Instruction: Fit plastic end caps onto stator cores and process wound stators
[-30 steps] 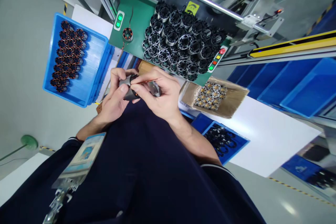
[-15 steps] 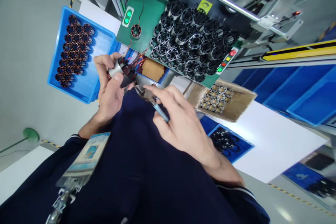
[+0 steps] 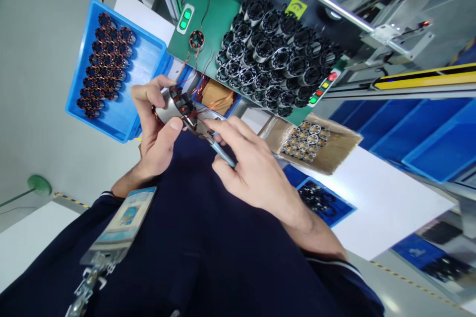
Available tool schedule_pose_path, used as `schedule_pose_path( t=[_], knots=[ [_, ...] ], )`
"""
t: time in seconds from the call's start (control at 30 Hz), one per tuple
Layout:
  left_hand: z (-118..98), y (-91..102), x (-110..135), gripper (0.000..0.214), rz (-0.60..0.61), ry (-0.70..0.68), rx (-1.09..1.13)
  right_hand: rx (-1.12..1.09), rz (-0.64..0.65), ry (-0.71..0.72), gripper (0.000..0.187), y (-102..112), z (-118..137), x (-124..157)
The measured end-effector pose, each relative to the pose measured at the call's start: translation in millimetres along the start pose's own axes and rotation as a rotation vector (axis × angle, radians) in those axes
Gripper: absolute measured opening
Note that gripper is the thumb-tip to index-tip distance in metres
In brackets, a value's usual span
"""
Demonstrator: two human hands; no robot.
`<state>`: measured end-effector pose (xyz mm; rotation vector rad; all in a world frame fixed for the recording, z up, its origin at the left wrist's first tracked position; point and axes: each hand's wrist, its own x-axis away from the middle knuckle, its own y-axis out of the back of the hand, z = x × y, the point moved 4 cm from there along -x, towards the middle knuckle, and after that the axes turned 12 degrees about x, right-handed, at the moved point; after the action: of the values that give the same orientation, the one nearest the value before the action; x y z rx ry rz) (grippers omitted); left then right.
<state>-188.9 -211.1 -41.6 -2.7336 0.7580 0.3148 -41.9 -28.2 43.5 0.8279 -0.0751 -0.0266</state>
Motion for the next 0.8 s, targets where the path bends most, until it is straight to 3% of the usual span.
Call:
schedule_pose_path(
  t=[0.2, 0.4, 0.8],
  knots=[
    [-9, -7.1, 3, 0.048, 0.028, 0.029, -0.119, -0.024, -0.019, 0.017, 0.064, -1, -3, 1],
    [-15, -4.6, 4, 0.042, 0.030, -0.114, -0.179, -0.001, -0.028, 0.031, 0.065, 1, 2, 2],
    [-14, -2.8, 23, 0.038, 0.025, 0.014, -0.236, -0.106, -0.040, -0.021, 0.065, -28, -11, 4]
  ],
)
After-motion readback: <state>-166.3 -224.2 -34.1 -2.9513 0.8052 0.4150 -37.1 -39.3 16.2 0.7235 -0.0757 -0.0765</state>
